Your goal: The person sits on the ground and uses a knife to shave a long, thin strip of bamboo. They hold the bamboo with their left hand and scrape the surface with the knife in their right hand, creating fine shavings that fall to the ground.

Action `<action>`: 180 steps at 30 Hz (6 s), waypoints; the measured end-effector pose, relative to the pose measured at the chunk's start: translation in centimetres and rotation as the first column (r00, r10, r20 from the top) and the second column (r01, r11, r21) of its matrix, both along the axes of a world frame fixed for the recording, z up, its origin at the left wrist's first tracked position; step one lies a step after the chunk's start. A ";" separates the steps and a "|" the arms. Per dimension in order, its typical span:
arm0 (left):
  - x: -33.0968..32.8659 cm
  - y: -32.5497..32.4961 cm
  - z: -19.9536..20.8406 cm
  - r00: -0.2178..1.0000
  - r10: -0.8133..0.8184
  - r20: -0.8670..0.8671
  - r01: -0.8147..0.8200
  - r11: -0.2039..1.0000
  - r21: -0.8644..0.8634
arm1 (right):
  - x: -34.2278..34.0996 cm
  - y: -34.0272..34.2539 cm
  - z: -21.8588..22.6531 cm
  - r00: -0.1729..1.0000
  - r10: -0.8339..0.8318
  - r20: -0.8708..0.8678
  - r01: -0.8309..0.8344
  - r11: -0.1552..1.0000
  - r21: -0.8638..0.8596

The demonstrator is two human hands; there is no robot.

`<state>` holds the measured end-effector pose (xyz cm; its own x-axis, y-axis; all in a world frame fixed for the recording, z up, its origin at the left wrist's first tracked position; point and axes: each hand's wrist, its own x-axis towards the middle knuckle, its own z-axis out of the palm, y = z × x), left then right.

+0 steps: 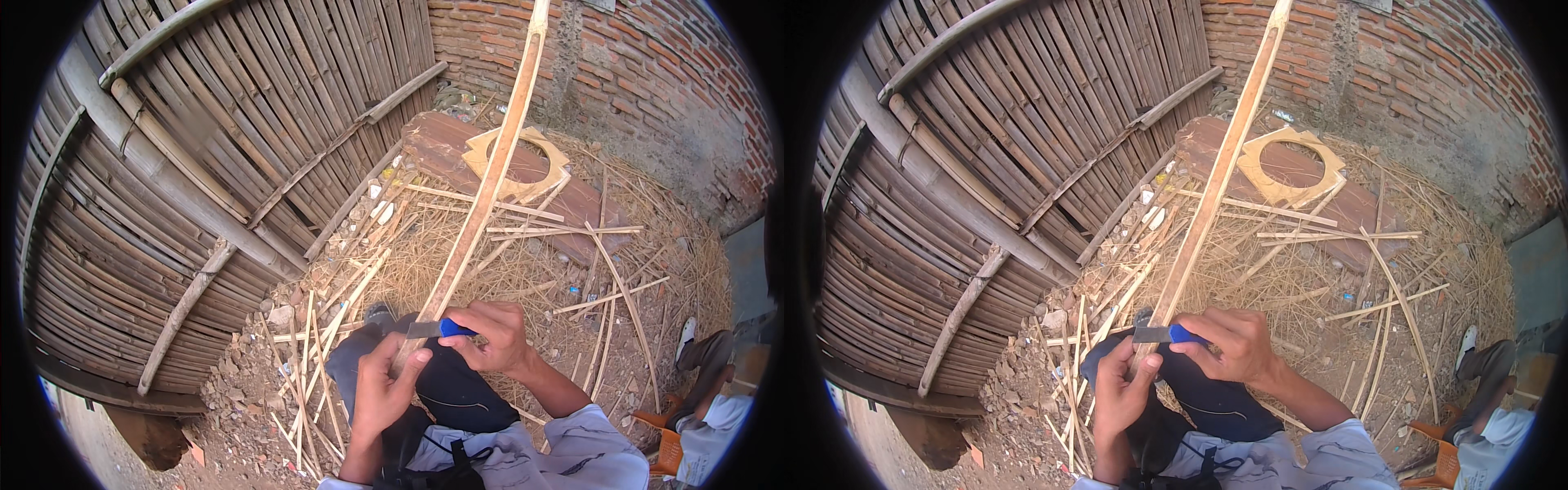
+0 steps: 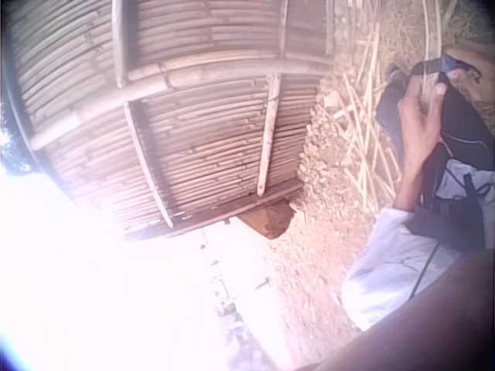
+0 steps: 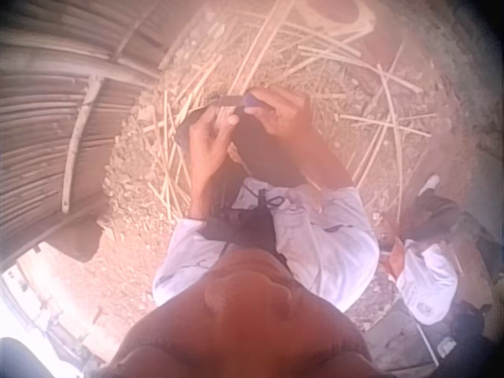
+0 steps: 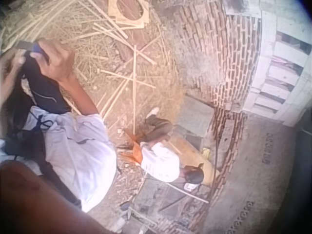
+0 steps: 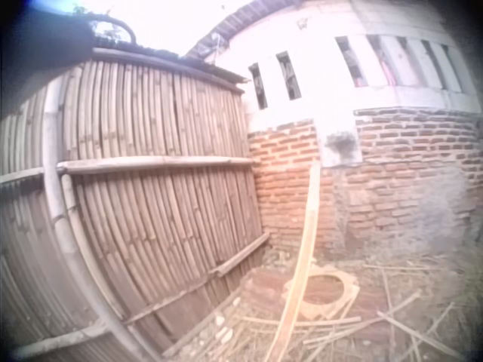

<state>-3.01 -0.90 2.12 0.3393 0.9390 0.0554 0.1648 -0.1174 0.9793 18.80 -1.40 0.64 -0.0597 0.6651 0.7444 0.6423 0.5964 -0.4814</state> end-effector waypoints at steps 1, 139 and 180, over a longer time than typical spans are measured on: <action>-0.1 0.0 -0.4 0.999 -0.021 0.040 0.022 0.999 -0.037 | 0.0 0.0 0.0 1.000 0.007 -0.006 -0.007 1.000 0.003; 0.8 -0.4 -1.1 0.975 -0.059 -0.214 0.088 0.988 0.128 | -0.1 -1.7 -2.9 0.994 -0.106 0.031 0.107 0.994 -0.039; -6.1 -2.9 -1.8 0.840 -0.138 -0.525 0.188 0.981 0.043 | 18.2 7.1 0.5 0.723 -0.671 -0.163 0.678 0.735 -0.019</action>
